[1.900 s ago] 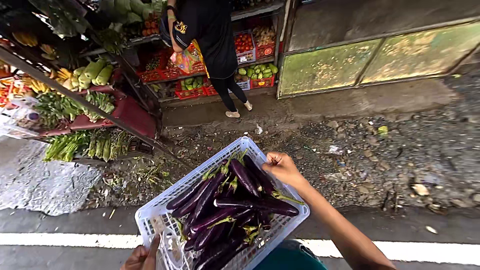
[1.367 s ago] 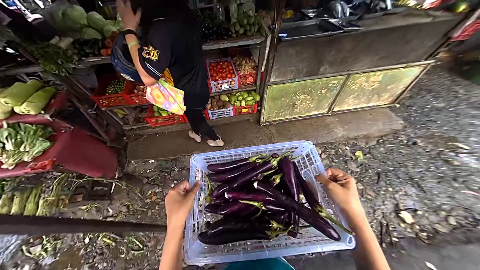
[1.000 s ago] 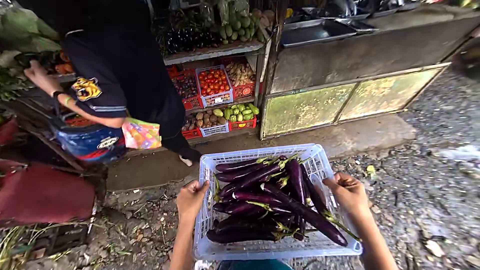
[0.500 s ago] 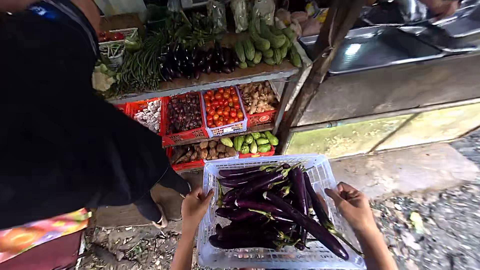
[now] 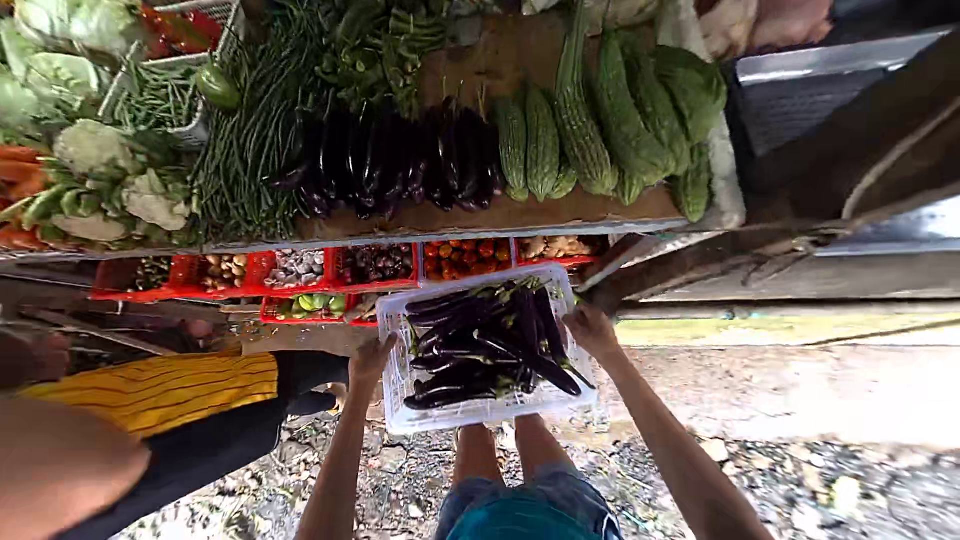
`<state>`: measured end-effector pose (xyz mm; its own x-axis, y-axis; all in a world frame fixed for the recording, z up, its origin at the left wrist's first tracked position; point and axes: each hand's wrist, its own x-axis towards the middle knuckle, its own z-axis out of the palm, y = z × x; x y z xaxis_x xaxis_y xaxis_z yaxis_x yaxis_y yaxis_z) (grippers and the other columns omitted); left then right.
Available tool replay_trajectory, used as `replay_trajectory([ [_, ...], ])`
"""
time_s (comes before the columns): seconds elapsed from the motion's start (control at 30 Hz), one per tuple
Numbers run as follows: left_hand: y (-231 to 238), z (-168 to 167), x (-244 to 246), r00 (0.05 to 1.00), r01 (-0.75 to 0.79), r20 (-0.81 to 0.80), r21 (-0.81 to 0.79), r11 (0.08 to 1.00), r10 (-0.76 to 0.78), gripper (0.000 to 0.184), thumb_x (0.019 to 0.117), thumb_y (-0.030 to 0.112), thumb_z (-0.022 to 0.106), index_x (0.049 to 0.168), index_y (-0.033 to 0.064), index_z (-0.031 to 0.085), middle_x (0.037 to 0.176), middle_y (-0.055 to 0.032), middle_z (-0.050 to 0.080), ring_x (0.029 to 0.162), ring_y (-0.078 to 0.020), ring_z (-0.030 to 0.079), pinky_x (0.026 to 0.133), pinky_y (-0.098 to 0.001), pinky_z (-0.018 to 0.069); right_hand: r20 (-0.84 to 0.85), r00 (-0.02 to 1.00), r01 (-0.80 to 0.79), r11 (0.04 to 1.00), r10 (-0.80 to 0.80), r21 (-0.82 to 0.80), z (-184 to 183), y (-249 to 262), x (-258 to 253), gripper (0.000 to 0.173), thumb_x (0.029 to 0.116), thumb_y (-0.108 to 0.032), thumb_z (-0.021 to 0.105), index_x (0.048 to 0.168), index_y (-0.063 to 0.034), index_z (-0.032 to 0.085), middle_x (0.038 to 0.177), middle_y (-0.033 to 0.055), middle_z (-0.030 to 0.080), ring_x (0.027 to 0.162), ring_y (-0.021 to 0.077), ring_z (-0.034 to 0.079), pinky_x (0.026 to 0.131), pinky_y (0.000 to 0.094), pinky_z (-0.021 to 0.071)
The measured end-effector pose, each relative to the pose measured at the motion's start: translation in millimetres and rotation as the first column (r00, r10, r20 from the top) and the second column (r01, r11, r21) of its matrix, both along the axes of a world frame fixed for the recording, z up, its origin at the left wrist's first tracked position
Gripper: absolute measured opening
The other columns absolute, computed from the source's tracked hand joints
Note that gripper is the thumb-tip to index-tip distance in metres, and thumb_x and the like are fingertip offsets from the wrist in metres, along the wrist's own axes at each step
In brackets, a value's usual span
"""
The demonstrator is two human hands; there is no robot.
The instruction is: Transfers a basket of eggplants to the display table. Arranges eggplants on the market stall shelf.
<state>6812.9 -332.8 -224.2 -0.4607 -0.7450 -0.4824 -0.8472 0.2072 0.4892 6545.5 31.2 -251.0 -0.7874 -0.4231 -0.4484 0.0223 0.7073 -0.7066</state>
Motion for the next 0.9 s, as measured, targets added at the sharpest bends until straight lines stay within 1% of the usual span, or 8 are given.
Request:
replay_trajectory([
  [0.13, -43, 5, -60, 0.975, -0.142, -0.163, 0.078, 0.987, 0.153, 0.054, 0.1088, 0.046, 0.045, 0.124, -0.0021, 0.065, 0.095, -0.0169, 0.064, 0.076, -0.0228, 0.058, 0.075, -0.0434, 0.0512, -0.022, 0.998, -0.053, 0.998, 0.053, -0.016, -3, -54, -63, 0.033, 0.1006, -0.023, 0.063, 0.114, 0.0073, 0.065, 0.1, 0.0235, 0.068, 0.093, 0.0348, 0.066, 0.088, 0.0555, 0.0527],
  [0.2, -74, -9, -81, 0.978, -0.128, -0.157, 0.059, 0.99, 0.136, 0.053, 0.1092, 0.044, 0.045, 0.128, -0.0016, 0.065, 0.111, -0.0243, 0.068, 0.096, -0.0332, 0.065, 0.088, -0.0529, 0.0515, -0.047, 0.998, -0.039, 0.999, 0.039, -0.018, -8, -78, -84, 0.033, 0.1012, -0.025, 0.063, 0.111, 0.0068, 0.064, 0.098, 0.0233, 0.066, 0.092, 0.035, 0.066, 0.086, 0.0561, 0.052],
  [0.27, -97, -23, -99, 0.987, -0.063, -0.149, 0.02, 0.998, 0.065, 0.051, 0.1097, 0.041, 0.045, 0.132, -0.0006, 0.064, 0.123, -0.0265, 0.066, 0.114, -0.0389, 0.064, 0.1, -0.059, 0.0477, -0.079, 0.997, -0.006, 1.0, 0.006, 0.0, -16, -98, -98, 0.037, 0.1024, -0.028, 0.063, 0.119, 0.0059, 0.064, 0.11, 0.0267, 0.068, 0.106, 0.0401, 0.065, 0.096, 0.0605, 0.0491],
  [0.4, -122, -42, -134, 0.98, 0.013, -0.196, -0.063, 0.998, -0.025, 0.046, 0.1102, 0.035, 0.046, 0.129, -0.0031, 0.065, 0.123, -0.0266, 0.067, 0.119, -0.0407, 0.063, 0.105, -0.062, 0.0448, -0.195, 0.981, -0.013, 1.0, 0.013, 0.001, -39, -124, -113, 0.046, 0.1023, -0.026, 0.065, 0.137, 0.0035, 0.06, 0.136, 0.029, 0.061, 0.132, 0.0428, 0.055, 0.111, 0.0635, 0.0402],
  [0.5, -125, -46, -145, 0.968, 0.006, -0.248, -0.089, 0.996, -0.028, 0.033, 0.105, 0.024, 0.055, 0.116, -0.0047, 0.068, 0.108, -0.0251, 0.07, 0.106, -0.0392, 0.067, 0.096, -0.0613, 0.0493, -0.23, 0.965, -0.08, 0.978, 0.123, 0.192, -34, -133, -114, 0.051, 0.1027, -0.027, 0.063, 0.143, 0.0036, 0.055, 0.147, 0.0307, 0.052, 0.142, 0.0449, 0.045, 0.115, 0.0669, 0.0324],
  [0.67, -137, -42, -148, 0.99, 0.0, -0.142, -0.051, 0.999, -0.007, 0.037, 0.1014, 0.033, 0.06, 0.119, 0.0021, 0.068, 0.11, -0.0233, 0.071, 0.106, -0.0432, 0.068, 0.09, -0.0689, 0.0489, -0.37, 0.929, 0.114, 0.935, 0.02, 0.337, -9, -142, -82, 0.053, 0.1009, -0.037, 0.063, 0.137, 0.0018, 0.06, 0.142, 0.0312, 0.055, 0.137, 0.0487, 0.049, 0.111, 0.0687, 0.0373],
  [0.8, -131, -35, -150, 0.998, -0.01, -0.068, -0.05, 0.999, 0.007, 0.042, 0.102, 0.039, 0.058, 0.123, 0.0034, 0.068, 0.115, -0.0234, 0.07, 0.111, -0.0436, 0.067, 0.091, -0.0687, 0.0491, -0.351, 0.878, -0.171, 0.898, 0.325, 0.405, 3, -159, -40, 0.064, 0.0939, -0.051, 0.068, 0.137, -0.0048, 0.061, 0.14, 0.0235, 0.059, 0.131, 0.0429, 0.055, 0.107, 0.0637, 0.0438],
  [0.9, -126, -34, -150, 0.999, -0.048, -0.015, -0.119, 0.992, 0.047, 0.053, 0.101, 0.047, 0.058, 0.131, 0.0039, 0.062, 0.121, -0.0235, 0.069, 0.113, -0.0428, 0.066, 0.091, -0.0657, 0.0508, -0.245, 0.872, -0.278, 0.84, 0.425, 0.466, -13, -167, -26, 0.06, 0.0956, -0.032, 0.073, 0.142, 0.0011, 0.054, 0.141, 0.0282, 0.056, 0.131, 0.0464, 0.055, 0.105, 0.0643, 0.0441],
])
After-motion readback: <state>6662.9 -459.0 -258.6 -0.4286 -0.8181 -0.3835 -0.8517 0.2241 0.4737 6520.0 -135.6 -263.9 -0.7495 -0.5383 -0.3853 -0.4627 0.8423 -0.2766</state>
